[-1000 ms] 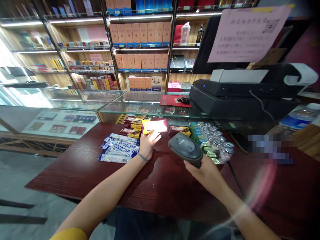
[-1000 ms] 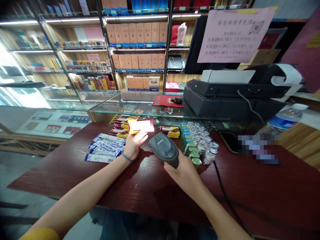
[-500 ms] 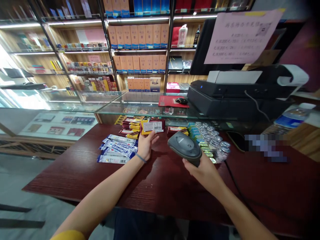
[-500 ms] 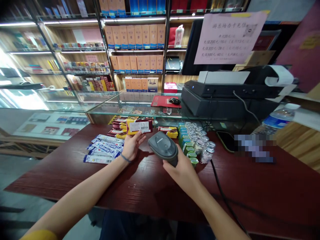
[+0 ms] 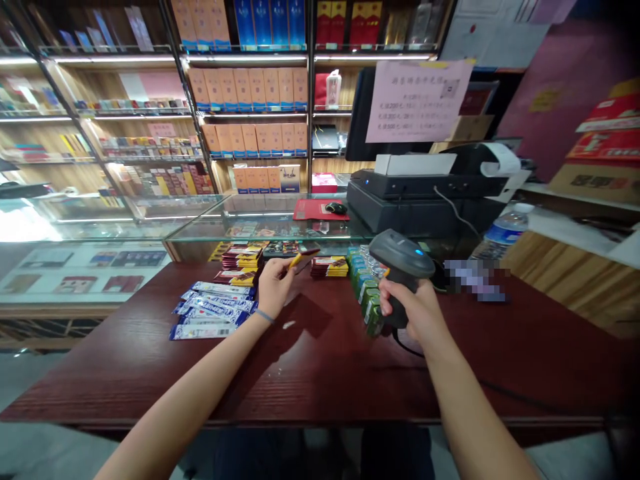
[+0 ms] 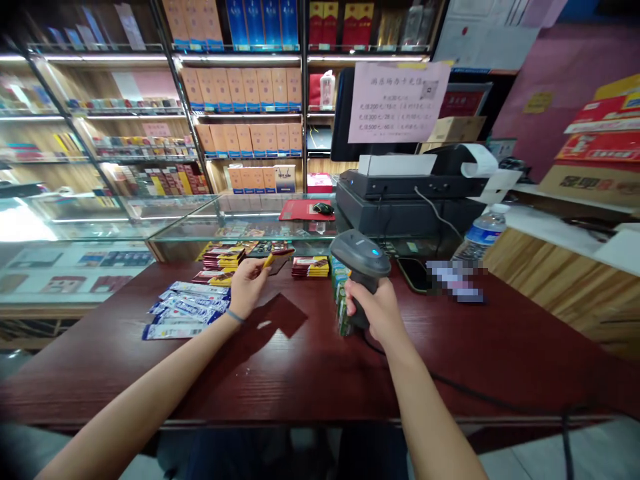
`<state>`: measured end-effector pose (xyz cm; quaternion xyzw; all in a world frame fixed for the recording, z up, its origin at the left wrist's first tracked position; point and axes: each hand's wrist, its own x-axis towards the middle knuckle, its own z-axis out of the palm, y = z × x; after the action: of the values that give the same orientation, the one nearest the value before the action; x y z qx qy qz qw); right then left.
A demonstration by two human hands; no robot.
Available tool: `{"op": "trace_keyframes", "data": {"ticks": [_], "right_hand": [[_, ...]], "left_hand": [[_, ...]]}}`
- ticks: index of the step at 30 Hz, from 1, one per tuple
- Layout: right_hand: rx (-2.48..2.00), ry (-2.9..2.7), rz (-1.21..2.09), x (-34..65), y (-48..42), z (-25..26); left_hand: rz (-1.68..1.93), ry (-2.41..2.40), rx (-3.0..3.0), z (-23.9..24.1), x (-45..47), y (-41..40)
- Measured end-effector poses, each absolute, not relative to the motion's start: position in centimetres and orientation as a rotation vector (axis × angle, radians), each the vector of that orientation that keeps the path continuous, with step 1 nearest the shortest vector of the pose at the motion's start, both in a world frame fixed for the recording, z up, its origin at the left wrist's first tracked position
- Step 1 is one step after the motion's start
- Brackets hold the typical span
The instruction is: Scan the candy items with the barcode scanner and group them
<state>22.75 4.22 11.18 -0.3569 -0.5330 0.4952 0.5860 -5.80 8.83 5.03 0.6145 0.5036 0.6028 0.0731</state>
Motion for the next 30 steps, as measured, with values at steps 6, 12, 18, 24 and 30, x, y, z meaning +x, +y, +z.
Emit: {"op": "trace_keyframes", "data": {"ticks": [6, 12, 18, 24, 30], "right_hand": [[-0.809, -1.186, 1.185, 23.6, 4.3, 11.5], [-0.763, -1.107, 1.155, 23.7, 4.5, 11.3], [-0.769, -1.108, 1.145, 23.8, 4.8, 11.1], [-0.769, -1.163, 1.095, 23.8, 4.8, 10.6], [-0.777, -1.138, 1.094, 23.5, 4.6, 10.7]], "left_hand": [[1.388, 1.6, 2.597, 4.7, -4.3, 11.6], [1.072, 1.692, 2.857, 3.5, -1.5, 15.1], [0.734, 1.861, 2.852, 3.9, 1.2, 16.8], [0.566, 1.843, 2.799, 3.9, 1.6, 16.9], [0.577, 1.813, 2.789, 3.6, 1.7, 16.5]]}}
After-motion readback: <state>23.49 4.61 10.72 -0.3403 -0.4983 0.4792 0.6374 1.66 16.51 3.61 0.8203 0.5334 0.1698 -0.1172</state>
